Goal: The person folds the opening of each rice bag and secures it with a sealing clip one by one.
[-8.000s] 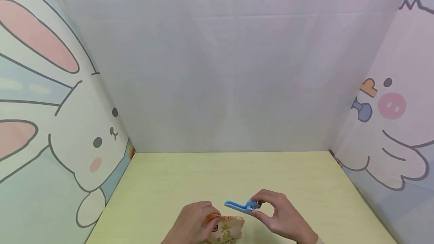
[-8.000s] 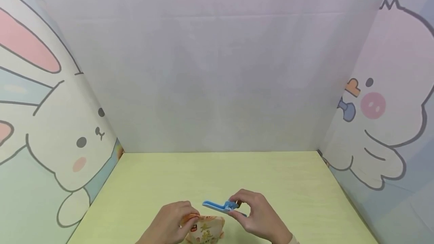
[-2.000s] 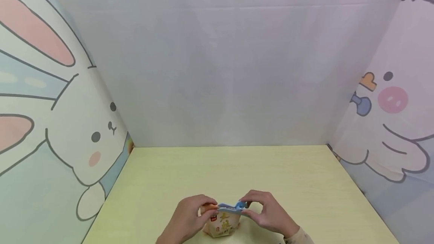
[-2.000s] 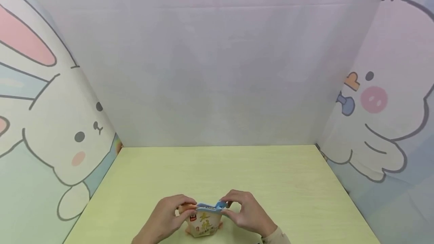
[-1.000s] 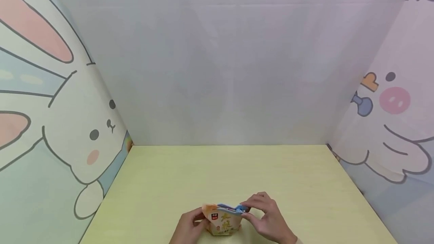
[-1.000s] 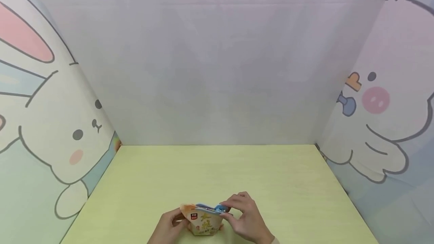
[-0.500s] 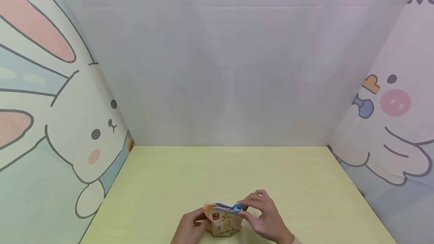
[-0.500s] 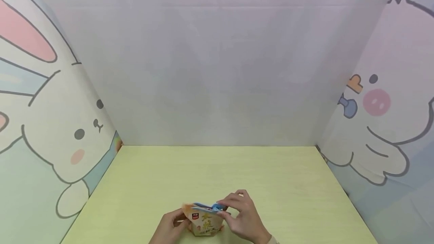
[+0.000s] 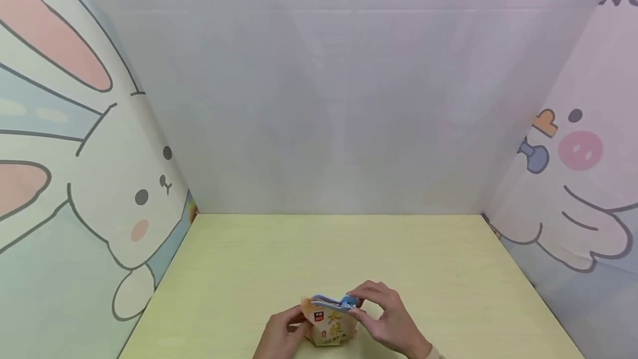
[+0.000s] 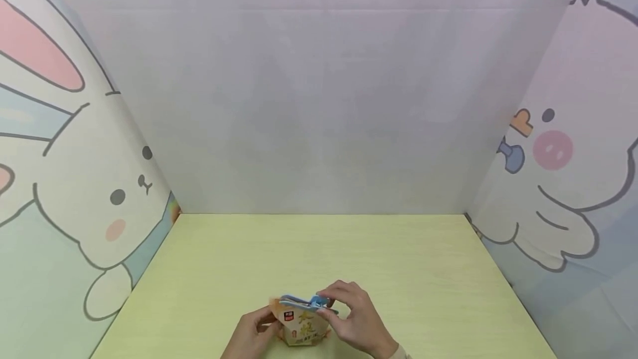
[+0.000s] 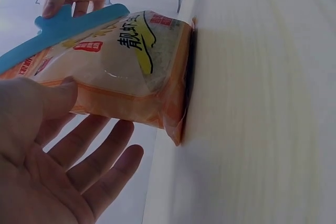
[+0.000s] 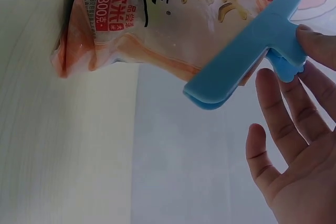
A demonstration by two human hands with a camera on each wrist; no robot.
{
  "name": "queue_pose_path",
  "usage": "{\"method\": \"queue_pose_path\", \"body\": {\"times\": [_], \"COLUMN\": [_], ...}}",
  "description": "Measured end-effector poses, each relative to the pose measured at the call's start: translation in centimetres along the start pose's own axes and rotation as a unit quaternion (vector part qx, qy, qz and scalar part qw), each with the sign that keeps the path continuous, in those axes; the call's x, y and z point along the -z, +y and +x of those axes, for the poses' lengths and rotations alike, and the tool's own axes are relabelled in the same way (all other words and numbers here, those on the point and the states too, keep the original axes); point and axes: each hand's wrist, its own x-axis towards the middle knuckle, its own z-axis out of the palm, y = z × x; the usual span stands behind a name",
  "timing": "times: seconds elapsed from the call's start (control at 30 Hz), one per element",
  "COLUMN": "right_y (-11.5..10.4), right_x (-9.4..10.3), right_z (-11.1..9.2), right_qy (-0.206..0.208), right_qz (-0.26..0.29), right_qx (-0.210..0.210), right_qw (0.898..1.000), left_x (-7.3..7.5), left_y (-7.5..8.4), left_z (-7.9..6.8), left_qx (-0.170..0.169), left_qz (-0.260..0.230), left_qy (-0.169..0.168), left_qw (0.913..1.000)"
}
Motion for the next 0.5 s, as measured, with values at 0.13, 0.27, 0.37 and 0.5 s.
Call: {"method": "queue_pose_path", "body": {"times": [0.13,0.27,0.37,0.5], "right_y": [0.0,0.0,0.04,0.09], "right_x": [-0.03,0.01,0.11,0.26], "right_z": [0.06,0.12,0.0,-0.59], "right_qy": [-0.011,-0.02,-0.025,-0.032], "right_qz": [0.03,0.02,-0.004,-0.021], "right_qx": [-0.012,-0.029,-0.042,-0.076], "right_qw": [0.999,0.999,0.999,0.996], "left_x": [0.06,0.32,0.5,0.56], "left_y": [-0.1,-0.14,-0.12,0.0], "left_z": [0.11,0.32,0.38,0.01], "left_qx": [-0.007,-0.018,-0.019,-0.024], "left_qz": [0.002,0.014,0.044,0.109], "left_qy": [-0.005,-0.014,-0.018,-0.005], "left_qw": [1.0,0.9996,0.9987,0.9938]}}
